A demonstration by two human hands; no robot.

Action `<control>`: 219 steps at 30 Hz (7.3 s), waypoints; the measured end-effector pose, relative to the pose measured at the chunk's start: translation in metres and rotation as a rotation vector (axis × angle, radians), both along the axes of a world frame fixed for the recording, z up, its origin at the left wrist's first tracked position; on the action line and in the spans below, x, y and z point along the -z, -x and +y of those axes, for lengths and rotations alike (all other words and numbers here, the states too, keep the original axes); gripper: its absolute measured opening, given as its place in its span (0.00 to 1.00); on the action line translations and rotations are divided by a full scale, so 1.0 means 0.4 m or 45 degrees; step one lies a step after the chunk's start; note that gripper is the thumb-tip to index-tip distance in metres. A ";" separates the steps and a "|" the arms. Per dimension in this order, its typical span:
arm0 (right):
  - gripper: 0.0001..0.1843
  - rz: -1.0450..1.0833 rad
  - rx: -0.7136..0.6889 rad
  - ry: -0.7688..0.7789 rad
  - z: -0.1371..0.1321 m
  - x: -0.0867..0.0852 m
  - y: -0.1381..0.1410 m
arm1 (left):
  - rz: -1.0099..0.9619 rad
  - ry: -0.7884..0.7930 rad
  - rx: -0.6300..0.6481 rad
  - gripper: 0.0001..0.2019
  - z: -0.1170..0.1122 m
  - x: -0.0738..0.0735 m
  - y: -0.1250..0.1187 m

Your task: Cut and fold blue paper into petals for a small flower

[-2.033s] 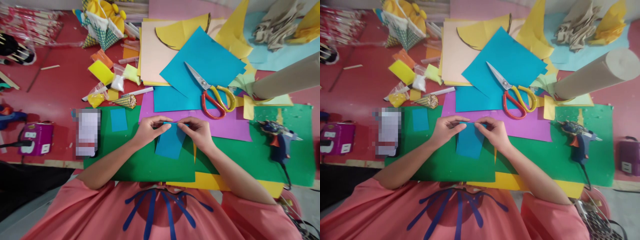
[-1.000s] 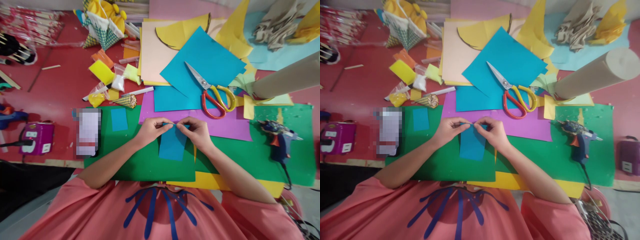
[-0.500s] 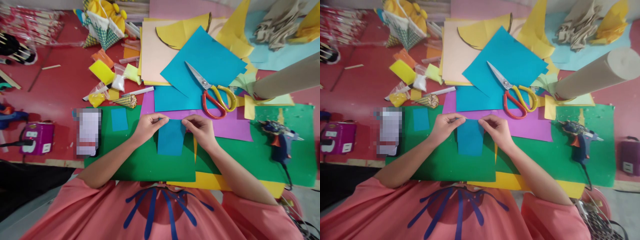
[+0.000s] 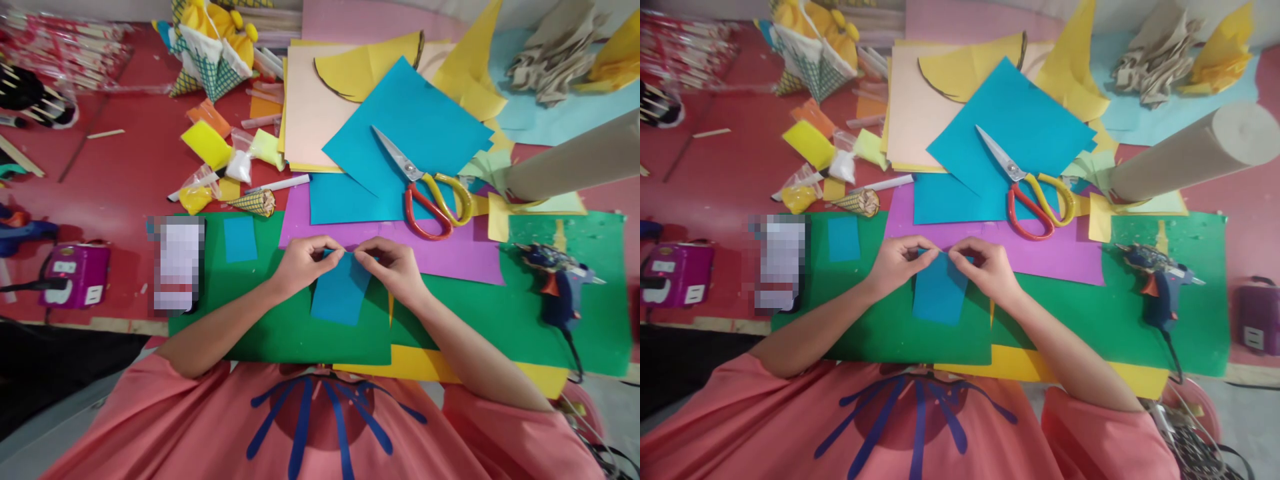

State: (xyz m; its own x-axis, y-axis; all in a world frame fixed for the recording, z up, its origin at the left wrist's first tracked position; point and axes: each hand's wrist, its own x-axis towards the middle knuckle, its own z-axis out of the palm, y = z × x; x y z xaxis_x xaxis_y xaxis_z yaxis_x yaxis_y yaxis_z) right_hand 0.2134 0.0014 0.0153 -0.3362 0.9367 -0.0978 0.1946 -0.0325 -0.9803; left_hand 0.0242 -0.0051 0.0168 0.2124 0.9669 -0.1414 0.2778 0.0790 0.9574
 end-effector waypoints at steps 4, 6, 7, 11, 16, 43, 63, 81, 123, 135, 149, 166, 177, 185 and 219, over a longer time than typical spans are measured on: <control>0.07 -0.012 -0.032 -0.008 -0.005 0.005 0.008 | 0.068 -0.042 0.077 0.09 -0.004 -0.004 -0.002; 0.07 -0.011 -0.017 -0.019 -0.004 0.004 0.008 | 0.043 -0.038 0.073 0.09 -0.002 -0.008 0.000; 0.06 -0.010 -0.004 -0.023 -0.003 0.003 0.007 | 0.024 -0.036 0.058 0.09 -0.001 -0.009 0.001; 0.07 -0.009 0.015 -0.018 0.002 0.000 0.002 | 0.004 -0.021 0.002 0.11 0.003 -0.011 0.005; 0.07 0.003 -0.018 -0.001 0.001 0.006 0.005 | -0.002 0.003 0.021 0.11 0.002 -0.007 0.004; 0.07 0.016 0.204 -0.152 0.036 -0.006 -0.055 | -0.047 -0.004 -0.249 0.14 0.039 -0.010 0.043; 0.12 -0.022 -0.062 -0.296 0.024 0.008 -0.049 | -0.146 0.095 -0.205 0.14 0.039 -0.008 0.043; 0.10 0.053 0.214 0.022 0.023 0.008 -0.034 | -0.279 -0.132 -0.067 0.12 0.030 0.018 0.036; 0.19 0.149 0.301 0.048 0.025 0.001 -0.029 | -0.199 0.051 0.226 0.20 0.014 -0.010 0.035; 0.09 0.145 0.197 0.083 0.030 -0.004 -0.038 | -0.239 0.087 0.285 0.19 0.013 -0.003 0.036; 0.29 -1.324 0.031 -0.524 0.177 -0.077 -0.198 | -0.225 0.010 0.136 0.18 0.039 0.001 0.052; 0.23 -1.469 0.109 -0.501 0.192 -0.130 -0.182 | -0.222 -0.138 0.163 0.21 0.036 0.003 0.059; 0.31 -1.350 -0.367 -0.391 0.056 -0.215 -0.334 | -0.230 -0.249 0.084 0.21 0.040 0.003 0.075; 0.20 -1.348 -0.614 -0.205 0.023 -0.203 -0.341 | -0.118 -0.281 0.119 0.21 0.026 -0.002 0.070; 0.26 -1.193 -0.823 0.031 0.049 -0.205 -0.267 | -0.047 -0.493 0.252 0.23 0.021 -0.009 0.065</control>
